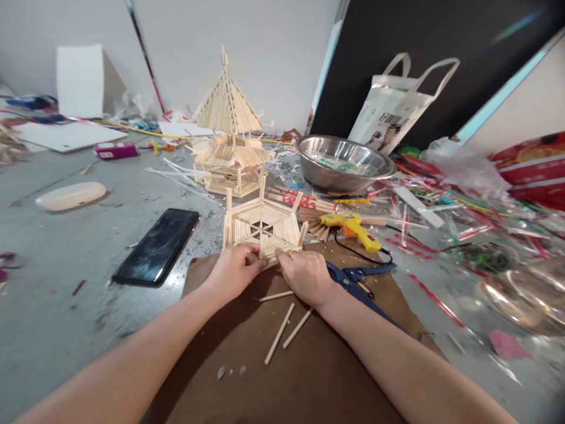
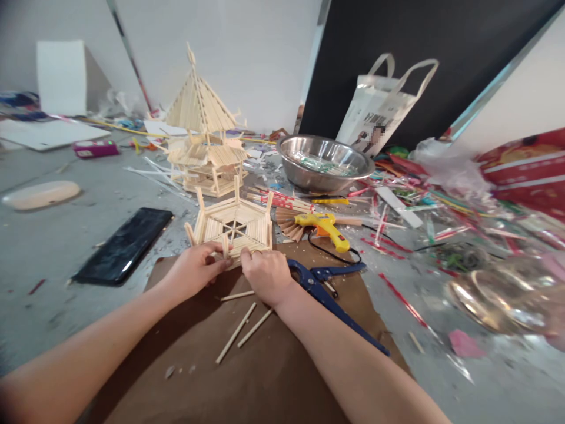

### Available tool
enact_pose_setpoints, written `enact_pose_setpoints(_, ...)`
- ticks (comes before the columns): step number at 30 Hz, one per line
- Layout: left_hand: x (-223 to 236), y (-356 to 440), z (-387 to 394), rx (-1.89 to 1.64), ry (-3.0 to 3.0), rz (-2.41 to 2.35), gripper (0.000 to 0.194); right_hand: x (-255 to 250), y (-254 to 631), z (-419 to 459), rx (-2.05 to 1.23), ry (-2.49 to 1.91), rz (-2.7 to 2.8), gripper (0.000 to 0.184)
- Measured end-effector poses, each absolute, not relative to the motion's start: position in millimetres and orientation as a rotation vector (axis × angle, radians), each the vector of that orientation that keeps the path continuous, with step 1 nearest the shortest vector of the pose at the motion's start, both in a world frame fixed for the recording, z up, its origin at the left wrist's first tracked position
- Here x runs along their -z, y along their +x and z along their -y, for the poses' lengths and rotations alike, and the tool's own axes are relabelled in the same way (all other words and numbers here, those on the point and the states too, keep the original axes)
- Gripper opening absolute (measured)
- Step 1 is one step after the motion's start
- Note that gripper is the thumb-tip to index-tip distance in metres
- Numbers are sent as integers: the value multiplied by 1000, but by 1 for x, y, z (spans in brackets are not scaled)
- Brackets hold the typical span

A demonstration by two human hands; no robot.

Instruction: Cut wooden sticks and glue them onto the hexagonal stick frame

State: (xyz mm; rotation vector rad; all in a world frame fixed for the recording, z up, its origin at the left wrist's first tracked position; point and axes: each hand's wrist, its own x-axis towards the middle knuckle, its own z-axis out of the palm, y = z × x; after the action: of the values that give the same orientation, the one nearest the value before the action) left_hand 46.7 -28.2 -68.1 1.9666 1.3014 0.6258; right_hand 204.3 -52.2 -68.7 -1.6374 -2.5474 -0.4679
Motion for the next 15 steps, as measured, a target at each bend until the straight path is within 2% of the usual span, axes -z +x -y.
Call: enact_pose_setpoints(15, 69, 51, 28, -668, 2087, -1406, 21, 76, 204, 61, 425, -1577, 2441, 35)
